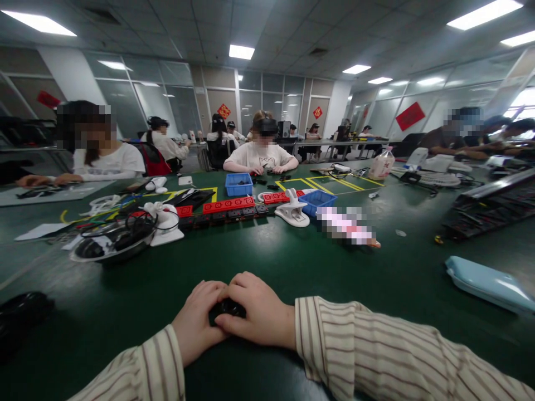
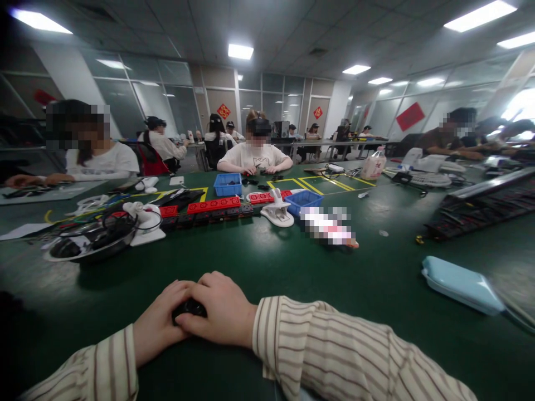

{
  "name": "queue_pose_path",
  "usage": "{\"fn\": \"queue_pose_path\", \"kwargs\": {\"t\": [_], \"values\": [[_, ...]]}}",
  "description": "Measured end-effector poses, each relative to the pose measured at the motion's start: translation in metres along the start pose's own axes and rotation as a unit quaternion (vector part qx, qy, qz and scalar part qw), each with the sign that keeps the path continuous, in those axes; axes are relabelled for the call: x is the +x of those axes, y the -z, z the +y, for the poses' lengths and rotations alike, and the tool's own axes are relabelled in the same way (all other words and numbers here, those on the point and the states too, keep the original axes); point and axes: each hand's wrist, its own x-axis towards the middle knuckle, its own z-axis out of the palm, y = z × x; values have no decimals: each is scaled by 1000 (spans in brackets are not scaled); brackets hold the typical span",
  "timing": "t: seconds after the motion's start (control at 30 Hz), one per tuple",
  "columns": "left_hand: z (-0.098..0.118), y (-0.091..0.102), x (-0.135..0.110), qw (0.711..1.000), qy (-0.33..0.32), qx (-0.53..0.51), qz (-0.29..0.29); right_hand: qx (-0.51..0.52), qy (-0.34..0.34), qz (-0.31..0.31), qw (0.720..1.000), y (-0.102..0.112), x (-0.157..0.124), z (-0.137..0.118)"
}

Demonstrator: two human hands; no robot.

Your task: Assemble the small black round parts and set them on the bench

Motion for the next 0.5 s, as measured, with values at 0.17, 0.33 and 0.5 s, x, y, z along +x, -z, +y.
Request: {"fn": "queue_pose_path", "kwargs": {"t": [0.17, 0.33, 0.5], "values": [[0, 1, 1, 1000, 0, 13, 0, -39, -7, 4, 999, -1, -1, -4], [1, 2, 0, 1000, -26, -3, 4, -66, -11, 27, 997, -2, -7, -6], [-1, -2, -2, 999, -43, -9, 23, -40, -17, 77, 996, 2, -14, -15]]}}
